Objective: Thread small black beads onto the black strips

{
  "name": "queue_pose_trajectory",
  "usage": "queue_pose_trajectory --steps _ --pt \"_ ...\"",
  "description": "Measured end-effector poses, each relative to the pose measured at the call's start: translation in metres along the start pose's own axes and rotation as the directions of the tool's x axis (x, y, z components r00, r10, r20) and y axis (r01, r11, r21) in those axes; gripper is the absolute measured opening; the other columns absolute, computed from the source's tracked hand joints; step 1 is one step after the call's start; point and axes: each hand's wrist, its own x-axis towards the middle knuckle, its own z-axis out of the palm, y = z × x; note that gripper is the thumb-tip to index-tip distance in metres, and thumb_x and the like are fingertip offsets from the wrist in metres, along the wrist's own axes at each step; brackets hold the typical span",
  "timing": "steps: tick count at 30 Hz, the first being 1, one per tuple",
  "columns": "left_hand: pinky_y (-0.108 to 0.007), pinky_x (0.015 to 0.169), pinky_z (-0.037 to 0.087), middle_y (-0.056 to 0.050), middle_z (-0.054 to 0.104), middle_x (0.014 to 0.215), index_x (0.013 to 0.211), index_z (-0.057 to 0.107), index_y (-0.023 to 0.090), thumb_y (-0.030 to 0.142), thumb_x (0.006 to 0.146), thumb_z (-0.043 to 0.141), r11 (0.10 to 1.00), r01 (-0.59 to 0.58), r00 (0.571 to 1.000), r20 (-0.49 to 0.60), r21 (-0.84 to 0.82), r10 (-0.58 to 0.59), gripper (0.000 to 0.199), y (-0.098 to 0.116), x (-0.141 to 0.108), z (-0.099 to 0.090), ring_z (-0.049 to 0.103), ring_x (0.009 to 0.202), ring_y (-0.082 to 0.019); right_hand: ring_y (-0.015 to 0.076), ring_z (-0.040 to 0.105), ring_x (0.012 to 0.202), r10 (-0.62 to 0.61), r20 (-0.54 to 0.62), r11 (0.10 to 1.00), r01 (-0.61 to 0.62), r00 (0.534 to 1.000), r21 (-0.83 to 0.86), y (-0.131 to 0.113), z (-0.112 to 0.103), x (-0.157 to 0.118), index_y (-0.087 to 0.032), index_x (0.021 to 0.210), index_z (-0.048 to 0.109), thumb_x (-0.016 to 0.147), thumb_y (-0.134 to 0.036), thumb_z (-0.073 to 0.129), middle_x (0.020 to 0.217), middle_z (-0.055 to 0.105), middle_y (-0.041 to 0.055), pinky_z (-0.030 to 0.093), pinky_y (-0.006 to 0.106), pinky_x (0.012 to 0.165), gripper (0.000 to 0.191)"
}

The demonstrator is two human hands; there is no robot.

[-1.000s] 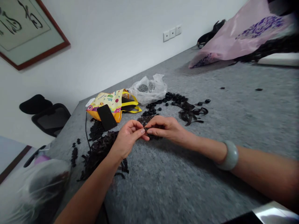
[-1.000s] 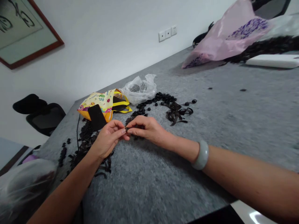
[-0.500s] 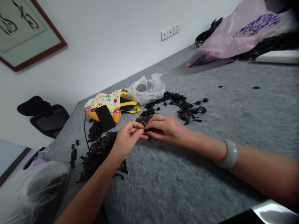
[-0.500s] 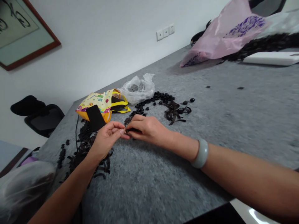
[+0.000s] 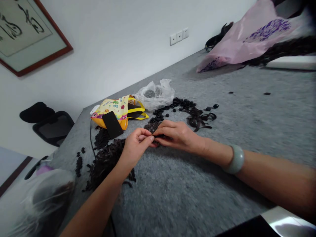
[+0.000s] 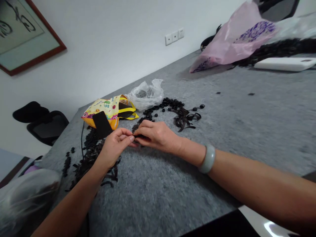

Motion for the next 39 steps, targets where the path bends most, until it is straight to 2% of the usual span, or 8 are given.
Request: queue_pose_trajectory --steps 5,8,11,16,20,27,32,39 --pt "-0.024 0.057 0.048 0.001 0.067 0.065 0.07 0.066 0.019 0.02 0.078 0.072 0.98 -0.054 0.997 -0.047 0.192 0.064 0.01 -0.002 -0.001 0.0 0.069 0.059 -0.016 0.0182 0.066 0.08 -0.005 0.065 0.995 0.011 0.998 -0.095 0.002 -0.001 -0.001 -0.018 0.108 0.071 0.099 -0.033 0.055 0.097 0.068 0.0098 0.052 0.029 0.067 0.023" --pt "-0.025 0.06 0.047 0.001 0.068 0.064 0.07 0.068 0.02 0.018 0.076 0.072 0.967 -0.096 0.992 -0.052 0.234 0.111 0.008 -0.005 0.0 -0.003 0.068 0.063 -0.017 0.0184 0.066 0.079 0.009 0.105 0.993 0.004 0.994 -0.115 0.0 -0.001 0.0 -0.017 0.106 0.071 0.099 -0.031 0.055 0.097 0.069 0.0104 0.051 0.028 0.065 0.023" --pt "-0.026 0.068 0.049 -0.001 0.07 0.069 0.071 0.069 0.019 0.02 0.075 0.071 0.99 -0.088 0.995 -0.038 0.111 0.092 0.004 -0.005 0.002 -0.005 0.067 0.068 -0.016 0.0178 0.066 0.079 0.04 0.097 0.998 -0.036 0.995 -0.042 -0.002 -0.001 0.003 -0.017 0.103 0.072 0.096 -0.029 0.057 0.096 0.069 0.0098 0.052 0.028 0.067 0.02" --pt "-0.026 0.07 0.051 0.001 0.067 0.063 0.063 0.06 0.017 0.021 0.068 0.075 0.964 0.117 0.993 0.018 -0.24 -0.116 0.016 -0.002 0.004 -0.004 0.066 0.062 -0.013 0.0175 0.066 0.084 0.132 0.081 0.966 -0.146 0.988 0.215 -0.005 -0.002 0.004 -0.016 0.104 0.072 0.094 -0.027 0.064 0.095 0.068 0.0087 0.053 0.028 0.073 0.017" --pt "-0.026 0.073 0.052 0.001 0.068 0.064 0.063 0.06 0.017 0.021 0.066 0.078 0.953 0.137 0.99 0.02 -0.271 -0.137 0.018 -0.001 0.003 -0.003 0.066 0.064 -0.012 0.0171 0.066 0.085 0.176 0.035 0.926 -0.178 0.984 0.334 -0.003 0.0 0.004 -0.017 0.102 0.073 0.093 -0.028 0.067 0.089 0.069 0.0066 0.053 0.028 0.074 0.015" --pt "-0.026 0.073 0.05 0.0 0.069 0.065 0.064 0.06 0.017 0.022 0.064 0.08 0.938 0.182 0.983 0.017 -0.295 -0.185 0.021 -0.005 0.003 -0.002 0.068 0.065 -0.013 0.0157 0.065 0.081 0.246 0.047 0.908 -0.247 0.968 0.339 -0.004 0.003 0.004 -0.017 0.096 0.072 0.088 -0.022 0.068 0.088 0.071 0.0051 0.051 0.027 0.071 0.011" --pt "-0.026 0.073 0.05 0.001 0.068 0.063 0.055 0.055 0.017 0.017 0.06 0.079 0.889 0.153 0.988 0.036 -0.432 -0.152 0.024 -0.001 0.003 0.002 0.067 0.066 -0.013 0.012 0.065 0.07 0.441 0.087 0.723 -0.411 0.893 0.555 -0.011 0.004 0.006 -0.015 0.098 0.071 0.086 -0.023 0.068 0.086 0.071 0.0034 0.05 0.022 0.06 0.015" --pt "-0.025 0.075 0.052 -0.003 0.076 0.075 0.057 0.057 0.016 0.014 0.061 0.079 0.852 0.132 0.991 0.066 -0.506 -0.115 0.023 0.005 0.0 0.003 0.07 0.068 -0.013 0.0101 0.063 0.065 0.554 0.181 0.493 -0.496 0.812 0.715 -0.017 -0.002 0.009 -0.015 0.097 0.071 0.082 -0.028 0.074 0.08 0.069 0.0016 0.051 0.021 0.058 0.02"
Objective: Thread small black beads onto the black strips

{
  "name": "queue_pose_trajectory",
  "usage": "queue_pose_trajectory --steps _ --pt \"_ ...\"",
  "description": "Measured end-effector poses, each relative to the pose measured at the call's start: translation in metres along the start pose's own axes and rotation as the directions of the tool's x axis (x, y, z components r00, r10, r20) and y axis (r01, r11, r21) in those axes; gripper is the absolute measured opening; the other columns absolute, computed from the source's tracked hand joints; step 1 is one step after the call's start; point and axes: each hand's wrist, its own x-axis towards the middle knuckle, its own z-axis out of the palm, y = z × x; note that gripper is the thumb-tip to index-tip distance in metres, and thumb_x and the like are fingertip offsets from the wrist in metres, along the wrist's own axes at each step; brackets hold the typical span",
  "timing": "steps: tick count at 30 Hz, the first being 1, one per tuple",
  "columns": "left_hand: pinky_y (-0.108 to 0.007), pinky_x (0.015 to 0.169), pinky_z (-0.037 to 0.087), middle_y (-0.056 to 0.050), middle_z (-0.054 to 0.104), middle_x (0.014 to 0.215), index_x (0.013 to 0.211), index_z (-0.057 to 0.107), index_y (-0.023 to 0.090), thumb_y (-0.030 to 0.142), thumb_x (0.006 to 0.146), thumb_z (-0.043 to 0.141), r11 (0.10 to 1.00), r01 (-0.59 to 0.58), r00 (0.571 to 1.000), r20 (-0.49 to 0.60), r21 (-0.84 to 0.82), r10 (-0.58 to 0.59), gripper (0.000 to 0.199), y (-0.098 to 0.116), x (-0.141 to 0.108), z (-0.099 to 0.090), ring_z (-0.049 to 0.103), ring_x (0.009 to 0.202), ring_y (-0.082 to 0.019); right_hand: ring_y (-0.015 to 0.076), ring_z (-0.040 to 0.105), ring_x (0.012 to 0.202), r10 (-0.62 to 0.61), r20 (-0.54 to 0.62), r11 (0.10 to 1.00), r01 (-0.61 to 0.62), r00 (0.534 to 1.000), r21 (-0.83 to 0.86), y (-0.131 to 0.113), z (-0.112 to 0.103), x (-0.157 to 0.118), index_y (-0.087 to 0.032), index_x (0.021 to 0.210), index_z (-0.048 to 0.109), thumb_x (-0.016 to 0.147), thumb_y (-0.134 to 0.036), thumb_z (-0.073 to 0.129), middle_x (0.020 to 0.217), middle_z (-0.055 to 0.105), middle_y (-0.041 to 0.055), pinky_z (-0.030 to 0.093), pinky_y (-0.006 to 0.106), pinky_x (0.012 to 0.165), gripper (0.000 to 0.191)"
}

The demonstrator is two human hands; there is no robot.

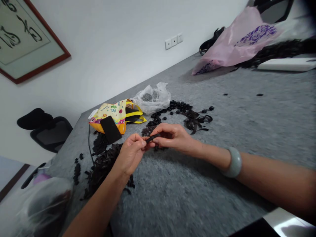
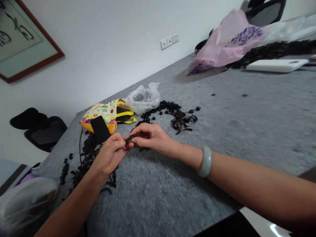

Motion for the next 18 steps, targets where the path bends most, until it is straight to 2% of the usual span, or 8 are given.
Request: queue_pose_trajectory --steps 5,8,12,18 --pt "-0.025 0.072 0.053 -0.002 0.074 0.071 0.061 0.059 0.016 0.018 0.065 0.08 1.0 -0.019 1.0 -0.023 0.008 0.019 0.022 -0.001 0.002 -0.002 0.07 0.064 -0.012 0.0083 0.063 0.059 0.155 0.03 0.972 -0.158 0.987 0.172 0.0 0.001 0.002 -0.016 0.097 0.071 0.08 -0.032 0.078 0.075 0.07 0.0001 0.051 0.018 0.053 0.024" --pt "-0.025 0.071 0.054 -0.002 0.074 0.073 0.065 0.061 0.016 0.02 0.066 0.079 0.997 -0.07 0.996 -0.047 0.037 0.072 0.019 -0.003 0.004 -0.004 0.07 0.065 -0.013 0.0083 0.064 0.058 0.229 0.053 0.938 -0.235 0.972 0.254 0.004 0.002 0.004 -0.017 0.099 0.071 0.078 -0.032 0.079 0.075 0.071 -0.0002 0.052 0.017 0.051 0.027" --pt "-0.026 0.07 0.055 0.0 0.072 0.072 0.068 0.062 0.016 0.023 0.07 0.078 0.975 -0.177 0.982 -0.04 0.137 0.184 0.017 -0.003 0.004 -0.007 0.071 0.065 -0.014 0.0105 0.066 0.063 0.284 0.04 0.915 -0.283 0.958 0.289 0.01 0.003 0.006 -0.017 0.1 0.072 0.077 -0.036 0.081 0.075 0.072 0.0013 0.056 0.019 0.053 0.032" --pt "-0.028 0.074 0.055 0.0 0.073 0.083 0.088 0.066 0.017 0.025 0.073 0.078 0.939 -0.201 0.975 -0.034 0.279 0.219 0.02 -0.006 0.003 -0.008 0.073 0.071 -0.015 0.0092 0.064 0.057 0.313 -0.012 0.91 -0.296 0.95 0.291 0.011 0.005 0.006 -0.017 0.095 0.071 0.075 -0.034 0.08 0.071 0.072 0.0007 0.054 0.018 0.051 0.028"
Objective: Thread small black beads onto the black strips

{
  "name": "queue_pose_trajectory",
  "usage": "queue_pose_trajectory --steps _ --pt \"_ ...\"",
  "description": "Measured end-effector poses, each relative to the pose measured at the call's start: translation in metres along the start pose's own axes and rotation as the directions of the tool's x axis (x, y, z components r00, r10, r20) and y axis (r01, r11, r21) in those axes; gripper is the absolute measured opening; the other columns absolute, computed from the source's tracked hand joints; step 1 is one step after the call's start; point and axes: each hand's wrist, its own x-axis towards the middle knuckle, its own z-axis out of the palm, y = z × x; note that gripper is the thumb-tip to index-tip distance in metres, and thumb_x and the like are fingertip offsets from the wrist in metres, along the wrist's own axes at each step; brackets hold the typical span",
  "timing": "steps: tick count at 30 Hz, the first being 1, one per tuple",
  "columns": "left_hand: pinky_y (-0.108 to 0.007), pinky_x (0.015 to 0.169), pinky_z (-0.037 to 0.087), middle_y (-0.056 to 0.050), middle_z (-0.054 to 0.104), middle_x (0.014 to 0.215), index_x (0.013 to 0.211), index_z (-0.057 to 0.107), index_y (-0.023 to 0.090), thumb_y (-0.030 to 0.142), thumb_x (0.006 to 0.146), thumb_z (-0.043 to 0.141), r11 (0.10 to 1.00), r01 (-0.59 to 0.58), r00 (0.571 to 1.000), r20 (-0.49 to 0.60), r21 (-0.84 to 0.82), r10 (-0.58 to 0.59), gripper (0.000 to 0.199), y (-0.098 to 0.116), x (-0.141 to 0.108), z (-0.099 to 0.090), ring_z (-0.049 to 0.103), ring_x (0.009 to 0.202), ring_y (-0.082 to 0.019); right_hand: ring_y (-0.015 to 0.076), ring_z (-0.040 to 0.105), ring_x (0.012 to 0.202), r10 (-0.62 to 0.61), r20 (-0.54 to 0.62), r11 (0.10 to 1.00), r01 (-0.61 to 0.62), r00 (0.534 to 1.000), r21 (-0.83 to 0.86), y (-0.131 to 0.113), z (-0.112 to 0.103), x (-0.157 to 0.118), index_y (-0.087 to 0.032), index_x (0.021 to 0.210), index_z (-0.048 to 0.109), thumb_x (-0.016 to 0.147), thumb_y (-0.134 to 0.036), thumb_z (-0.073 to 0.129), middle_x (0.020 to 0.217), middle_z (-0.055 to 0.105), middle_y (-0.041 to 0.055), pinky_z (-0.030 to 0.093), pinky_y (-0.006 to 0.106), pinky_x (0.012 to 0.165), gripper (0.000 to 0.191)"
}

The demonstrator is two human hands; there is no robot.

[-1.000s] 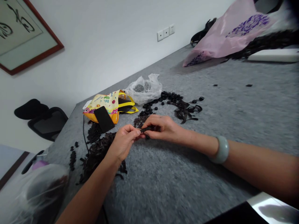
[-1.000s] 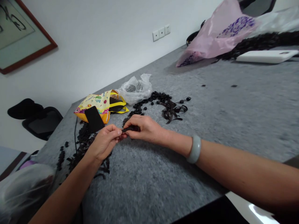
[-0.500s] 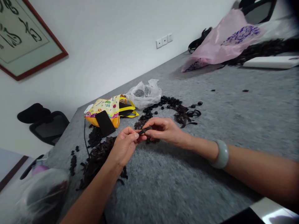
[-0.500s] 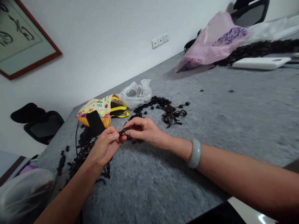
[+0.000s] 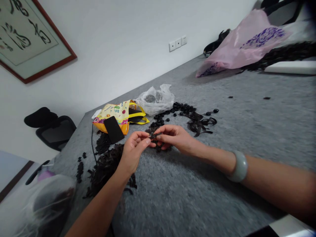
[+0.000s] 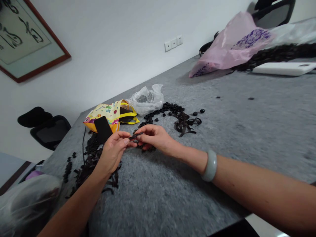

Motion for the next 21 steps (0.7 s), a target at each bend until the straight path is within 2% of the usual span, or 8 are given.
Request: queue_pose_trajectory --steps 2,6,10,16,21 --pt "-0.028 0.074 0.056 0.0 0.073 0.084 0.092 0.068 0.017 0.027 0.074 0.078 0.997 -0.011 1.0 -0.003 0.08 0.011 0.023 -0.0018 -0.0005 0.0011 0.072 0.072 -0.014 0.0091 0.065 0.057 -0.013 -0.01 1.0 0.012 1.0 -0.023 -0.001 0.0024 -0.001 -0.017 0.093 0.07 0.075 -0.034 0.08 0.072 0.072 0.001 0.053 0.018 0.051 0.026" --pt "-0.026 0.067 0.054 0.001 0.07 0.074 0.083 0.068 0.017 0.026 0.076 0.075 0.963 -0.052 0.998 -0.013 0.264 0.057 0.014 -0.0037 -0.0001 0.0014 0.069 0.067 -0.014 0.0105 0.066 0.062 -0.027 0.013 0.999 0.027 1.0 -0.043 -0.0017 0.0052 -0.003 -0.016 0.093 0.071 0.075 -0.036 0.08 0.072 0.072 0.0015 0.054 0.018 0.053 0.028" --pt "-0.025 0.063 0.05 0.002 0.069 0.071 0.082 0.068 0.018 0.027 0.08 0.072 0.936 -0.07 0.997 0.009 0.346 0.071 0.011 -0.003 0.0007 -0.0026 0.066 0.062 -0.012 0.0096 0.064 0.059 -0.013 0.034 0.998 0.015 0.999 -0.053 -0.001 0.0025 -0.0031 -0.016 0.093 0.073 0.076 -0.041 0.08 0.07 0.07 0.0008 0.054 0.018 0.052 0.031" --pt "-0.025 0.067 0.048 0.003 0.066 0.066 0.081 0.067 0.018 0.025 0.082 0.07 0.977 -0.018 0.992 0.123 0.212 -0.008 0.008 -0.0006 0.0019 -0.0065 0.063 0.062 -0.011 0.0091 0.063 0.059 0.023 0.131 1.0 -0.022 0.991 -0.007 0.0012 0.0002 -0.0016 -0.015 0.09 0.072 0.076 -0.045 0.081 0.07 0.068 0.0003 0.057 0.02 0.055 0.034" --pt "-0.024 0.062 0.046 0.002 0.066 0.067 0.077 0.068 0.015 0.024 0.071 0.078 0.984 0.176 0.979 0.099 0.007 -0.176 0.015 0.0021 0.0036 -0.0048 0.059 0.058 -0.01 0.0087 0.061 0.061 -0.006 0.116 0.999 0.0 0.993 0.045 0.0039 0.0047 -0.0021 -0.015 0.091 0.071 0.076 -0.042 0.082 0.07 0.066 -0.0005 0.057 0.019 0.055 0.032"
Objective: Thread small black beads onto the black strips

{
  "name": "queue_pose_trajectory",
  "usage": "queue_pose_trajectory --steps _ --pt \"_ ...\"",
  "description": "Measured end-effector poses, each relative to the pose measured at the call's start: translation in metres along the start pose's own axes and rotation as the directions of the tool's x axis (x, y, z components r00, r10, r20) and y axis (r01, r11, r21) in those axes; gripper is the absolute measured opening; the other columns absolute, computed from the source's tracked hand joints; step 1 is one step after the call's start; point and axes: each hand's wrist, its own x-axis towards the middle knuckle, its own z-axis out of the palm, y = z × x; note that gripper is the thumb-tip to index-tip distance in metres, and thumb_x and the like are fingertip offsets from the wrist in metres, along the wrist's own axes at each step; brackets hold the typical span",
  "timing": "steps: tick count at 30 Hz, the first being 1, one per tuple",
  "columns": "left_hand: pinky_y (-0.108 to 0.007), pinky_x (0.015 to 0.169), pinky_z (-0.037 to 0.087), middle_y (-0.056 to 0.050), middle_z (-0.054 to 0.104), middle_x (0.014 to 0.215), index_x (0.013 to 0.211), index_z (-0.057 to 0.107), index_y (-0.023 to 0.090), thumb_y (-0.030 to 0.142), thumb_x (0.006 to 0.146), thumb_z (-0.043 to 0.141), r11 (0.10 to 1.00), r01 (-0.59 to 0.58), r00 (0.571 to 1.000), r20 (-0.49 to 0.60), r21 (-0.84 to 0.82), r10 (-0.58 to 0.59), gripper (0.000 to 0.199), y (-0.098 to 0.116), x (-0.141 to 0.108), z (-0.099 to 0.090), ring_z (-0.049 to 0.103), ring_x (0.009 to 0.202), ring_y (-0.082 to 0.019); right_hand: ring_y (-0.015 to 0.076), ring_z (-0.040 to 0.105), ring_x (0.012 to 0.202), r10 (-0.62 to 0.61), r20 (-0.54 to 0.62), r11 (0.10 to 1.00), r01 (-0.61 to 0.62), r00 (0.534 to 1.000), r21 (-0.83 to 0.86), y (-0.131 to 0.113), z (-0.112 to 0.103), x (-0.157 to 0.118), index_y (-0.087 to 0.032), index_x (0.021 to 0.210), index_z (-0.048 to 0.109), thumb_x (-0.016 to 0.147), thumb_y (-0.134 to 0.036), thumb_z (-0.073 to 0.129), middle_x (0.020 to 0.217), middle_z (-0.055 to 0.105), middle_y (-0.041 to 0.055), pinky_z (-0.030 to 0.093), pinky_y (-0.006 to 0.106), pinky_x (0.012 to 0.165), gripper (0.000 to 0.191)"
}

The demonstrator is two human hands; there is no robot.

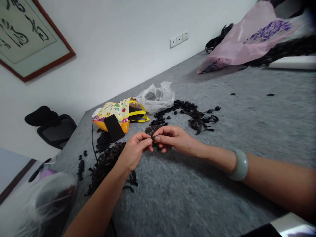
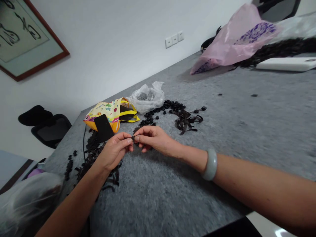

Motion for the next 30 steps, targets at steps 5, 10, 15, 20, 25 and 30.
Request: queue_pose_trajectory --steps 5,10,15,20,25,30 --pt "-0.023 0.061 0.047 0.001 0.066 0.066 0.078 0.067 0.015 0.025 0.065 0.085 0.99 0.07 0.996 -0.037 -0.121 -0.075 0.025 0.001 0.001 0.002 0.059 0.056 -0.009 0.0082 0.06 0.061 -0.022 -0.051 0.998 0.024 0.998 0.054 0.001 0.003 0.0 -0.016 0.092 0.071 0.076 -0.039 0.083 0.069 0.066 -0.001 0.054 0.017 0.053 0.03" --pt "-0.023 0.061 0.049 0.001 0.069 0.068 0.08 0.067 0.016 0.029 0.065 0.086 0.991 0.062 0.997 -0.038 -0.116 -0.067 0.027 0.003 0.001 0.001 0.062 0.056 -0.009 0.0092 0.061 0.063 0.02 -0.041 0.995 -0.016 0.999 0.094 0.0 0.003 0.0 -0.017 0.091 0.071 0.074 -0.039 0.085 0.07 0.065 -0.0008 0.055 0.018 0.053 0.031" --pt "-0.022 0.06 0.049 0.001 0.067 0.072 0.082 0.066 0.014 0.03 0.071 0.082 1.0 -0.015 0.998 -0.067 -0.004 0.015 0.025 -0.003 0.002 0.0 0.061 0.056 -0.008 0.0086 0.059 0.061 0.026 -0.02 0.997 -0.025 0.999 0.07 0.002 0.003 0.001 -0.016 0.091 0.07 0.075 -0.04 0.083 0.069 0.065 -0.0011 0.055 0.019 0.052 0.032" --pt "-0.024 0.059 0.05 0.005 0.063 0.079 0.089 0.06 0.018 0.026 0.072 0.081 0.961 -0.214 0.944 -0.217 0.175 0.25 0.029 -0.01 0.005 0.001 0.062 0.055 -0.008 0.0083 0.057 0.059 0.026 -0.073 0.998 -0.021 0.997 0.066 0.002 0.005 0.002 -0.017 0.09 0.068 0.073 -0.041 0.084 0.068 0.062 -0.0023 0.054 0.019 0.05 0.034" --pt "-0.024 0.056 0.048 0.003 0.066 0.068 0.081 0.066 0.017 0.027 0.078 0.074 0.898 -0.249 0.923 -0.192 0.363 0.334 0.013 -0.011 0.0 0.006 0.064 0.054 -0.012 0.0084 0.056 0.059 -0.008 -0.077 1.0 0.008 0.997 0.0 0.002 0.005 0.001 -0.017 0.092 0.068 0.076 -0.043 0.082 0.067 0.062 -0.0023 0.053 0.019 0.05 0.033" --pt "-0.026 0.06 0.052 0.001 0.071 0.071 0.086 0.069 0.017 0.03 0.075 0.077 0.946 -0.209 0.958 -0.141 0.246 0.249 0.019 -0.011 -0.001 0.008 0.066 0.055 -0.013 0.0082 0.057 0.058 -0.08 -0.086 0.984 0.066 0.993 -0.164 0.001 0.005 -0.002 -0.018 0.092 0.066 0.081 -0.039 0.076 0.07 0.064 -0.0018 0.05 0.019 0.052 0.026"
